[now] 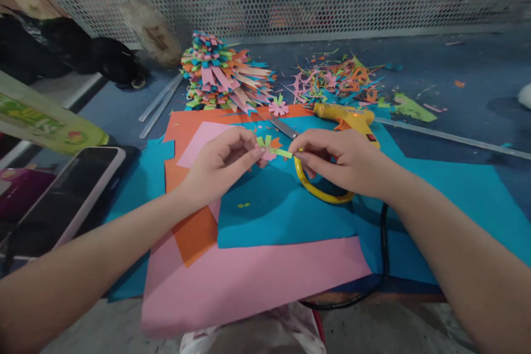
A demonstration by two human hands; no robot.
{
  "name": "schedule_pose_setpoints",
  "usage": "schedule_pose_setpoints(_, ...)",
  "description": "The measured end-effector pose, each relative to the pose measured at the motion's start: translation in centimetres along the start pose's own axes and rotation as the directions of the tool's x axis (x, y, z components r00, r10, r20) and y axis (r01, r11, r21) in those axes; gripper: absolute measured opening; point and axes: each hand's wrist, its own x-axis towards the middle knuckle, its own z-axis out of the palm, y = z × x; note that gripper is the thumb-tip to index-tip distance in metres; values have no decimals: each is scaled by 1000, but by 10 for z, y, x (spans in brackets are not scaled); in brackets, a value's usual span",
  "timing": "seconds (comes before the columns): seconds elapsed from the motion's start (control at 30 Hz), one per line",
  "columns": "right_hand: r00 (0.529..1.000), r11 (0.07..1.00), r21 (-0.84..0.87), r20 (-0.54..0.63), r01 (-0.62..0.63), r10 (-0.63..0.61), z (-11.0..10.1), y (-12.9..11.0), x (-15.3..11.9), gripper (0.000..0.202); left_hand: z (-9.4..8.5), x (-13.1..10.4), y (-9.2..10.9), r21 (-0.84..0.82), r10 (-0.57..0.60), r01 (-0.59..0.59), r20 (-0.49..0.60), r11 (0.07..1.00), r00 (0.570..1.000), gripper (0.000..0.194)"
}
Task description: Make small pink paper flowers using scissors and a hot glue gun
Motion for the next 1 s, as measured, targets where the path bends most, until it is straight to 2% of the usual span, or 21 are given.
schedule_pose_setpoints(0.23, 999, 999, -38, 9, -37, 37, 1, -2, 1, 23, 0, -1, 1, 87, 14, -14, 10, 996, 1000, 19)
schedule_pose_setpoints(0.4, 999, 1000, -14, 43, -25, 25, 0, -3, 1, 26, -1, -2, 2, 106, 23, -25, 14, 994, 1000, 17)
schedule_pose_setpoints(0.6, 1000, 999, -39, 14, 4, -3, 2, 2, 0, 25, 0, -3, 1, 129, 24, -27, 30, 991, 999, 19)
schedule_pose_setpoints(0.8, 999, 995, -90, 25, 44, -41, 2, 8, -2, 30, 1, -4, 0, 162, 73, -82, 58, 983, 996, 18)
schedule_pose_setpoints(1.0, 998, 995, -94, 62, 34, -29, 2, 7, -3, 34, 1, -4, 0, 197, 142, -151, 60, 969, 988, 18)
